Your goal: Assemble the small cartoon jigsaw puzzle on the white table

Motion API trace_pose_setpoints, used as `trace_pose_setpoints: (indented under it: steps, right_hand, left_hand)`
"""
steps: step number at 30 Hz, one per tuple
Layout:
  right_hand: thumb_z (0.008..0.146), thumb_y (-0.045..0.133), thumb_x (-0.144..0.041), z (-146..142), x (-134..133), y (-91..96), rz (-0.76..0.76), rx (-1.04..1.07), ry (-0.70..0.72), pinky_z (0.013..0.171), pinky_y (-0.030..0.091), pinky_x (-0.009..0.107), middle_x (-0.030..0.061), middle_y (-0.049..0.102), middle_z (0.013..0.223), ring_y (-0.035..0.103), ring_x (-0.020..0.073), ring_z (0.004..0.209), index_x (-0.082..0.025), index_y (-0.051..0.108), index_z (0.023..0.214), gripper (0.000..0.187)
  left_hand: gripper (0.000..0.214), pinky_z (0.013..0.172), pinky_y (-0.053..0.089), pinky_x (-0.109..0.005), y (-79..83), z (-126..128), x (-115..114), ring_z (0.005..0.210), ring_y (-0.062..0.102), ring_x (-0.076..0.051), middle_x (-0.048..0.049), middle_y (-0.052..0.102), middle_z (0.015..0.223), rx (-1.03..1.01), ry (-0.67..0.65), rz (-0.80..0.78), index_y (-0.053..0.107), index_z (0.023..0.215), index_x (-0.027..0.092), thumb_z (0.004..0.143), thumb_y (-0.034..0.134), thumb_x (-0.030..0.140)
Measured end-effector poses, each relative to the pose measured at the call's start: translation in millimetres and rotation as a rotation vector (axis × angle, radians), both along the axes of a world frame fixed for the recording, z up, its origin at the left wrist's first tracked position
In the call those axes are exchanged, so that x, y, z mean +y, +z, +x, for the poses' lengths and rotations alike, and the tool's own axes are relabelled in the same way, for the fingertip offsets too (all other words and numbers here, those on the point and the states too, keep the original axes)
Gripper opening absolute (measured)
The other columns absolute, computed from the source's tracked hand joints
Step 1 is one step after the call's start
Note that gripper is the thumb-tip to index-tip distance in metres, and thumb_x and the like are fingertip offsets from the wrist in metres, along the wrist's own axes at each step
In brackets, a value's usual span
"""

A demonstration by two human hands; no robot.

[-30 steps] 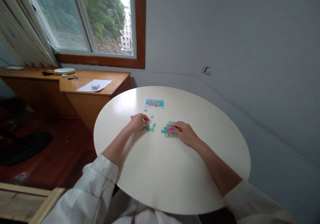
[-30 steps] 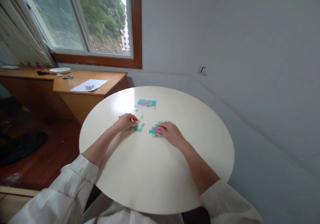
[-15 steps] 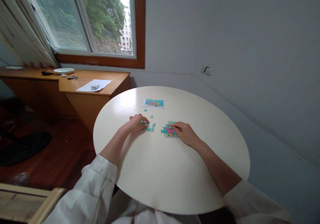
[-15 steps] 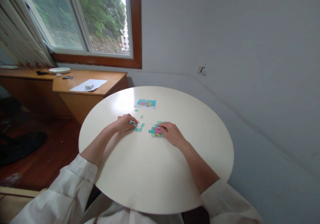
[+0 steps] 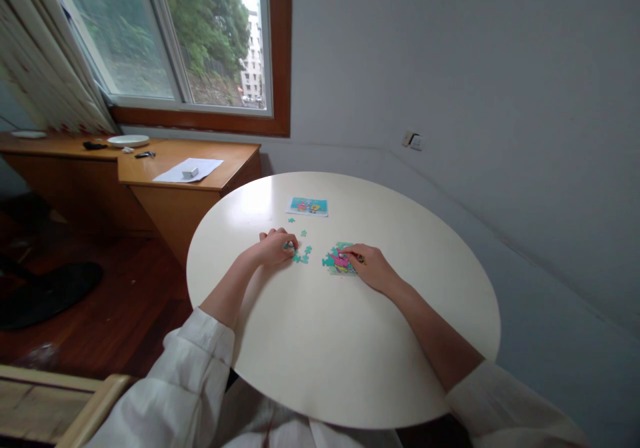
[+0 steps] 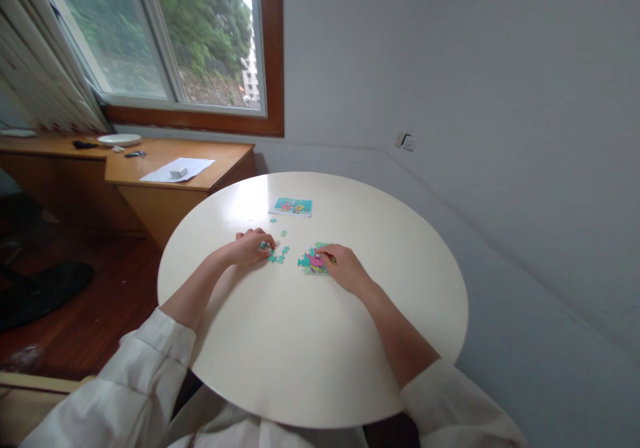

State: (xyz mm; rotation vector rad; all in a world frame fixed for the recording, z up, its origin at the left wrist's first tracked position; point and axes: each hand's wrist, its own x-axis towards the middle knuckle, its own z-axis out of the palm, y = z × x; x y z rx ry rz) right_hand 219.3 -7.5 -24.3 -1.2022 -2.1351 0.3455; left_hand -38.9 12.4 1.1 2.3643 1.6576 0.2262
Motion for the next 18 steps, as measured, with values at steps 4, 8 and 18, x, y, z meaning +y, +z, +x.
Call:
trace_pose_setpoints:
  steps: [4, 8, 18]
  right_hand:
    - [0.077, 0.045, -0.018, 0.4, -0.1, 0.0, -0.009, -0.01, -0.002, 0.072, 0.046, 0.029, 0.0056, 0.067, 0.087, 0.06, 0.0161, 0.077, -0.018, 0.066, 0.087, 0.024]
    - [0.077, 0.045, -0.018, 0.6, 0.4, -0.1, -0.015, -0.011, -0.001, 0.074, 0.046, 0.03, 0.0055, 0.067, 0.088, 0.06, 0.0166, 0.079, -0.018, 0.066, 0.088, 0.024]
    - [0.077, 0.045, -0.018, 0.1, 0.2, -0.5, -0.037, -0.006, -0.011, 0.071, 0.046, 0.029, 0.0053, 0.067, 0.087, 0.061, 0.0163, 0.077, -0.017, 0.066, 0.088, 0.024]
  left_hand:
    - [0.022, 0.083, 0.03, -0.039, -0.7, 0.1, 1.5, 0.099, 0.045, -0.026, -0.0046, 0.053, 0.101, 0.007, -0.017, -0.007, 0.059, 0.091, 0.026, 0.071, 0.048, 0.026]
    - [0.019, 0.082, 0.031, -0.039, 0.1, 0.7, 1.4, 0.096, 0.047, -0.025, -0.005, 0.055, 0.097, 0.012, -0.031, -0.01, 0.058, 0.086, 0.023, 0.072, 0.047, 0.026]
    - [0.028, 0.085, 0.029, -0.041, 5.0, -1.4, -1.6, 0.1, 0.045, -0.025, -0.0051, 0.053, 0.103, 0.005, -0.061, -0.053, 0.059, 0.096, 0.028, 0.071, 0.049, 0.024]
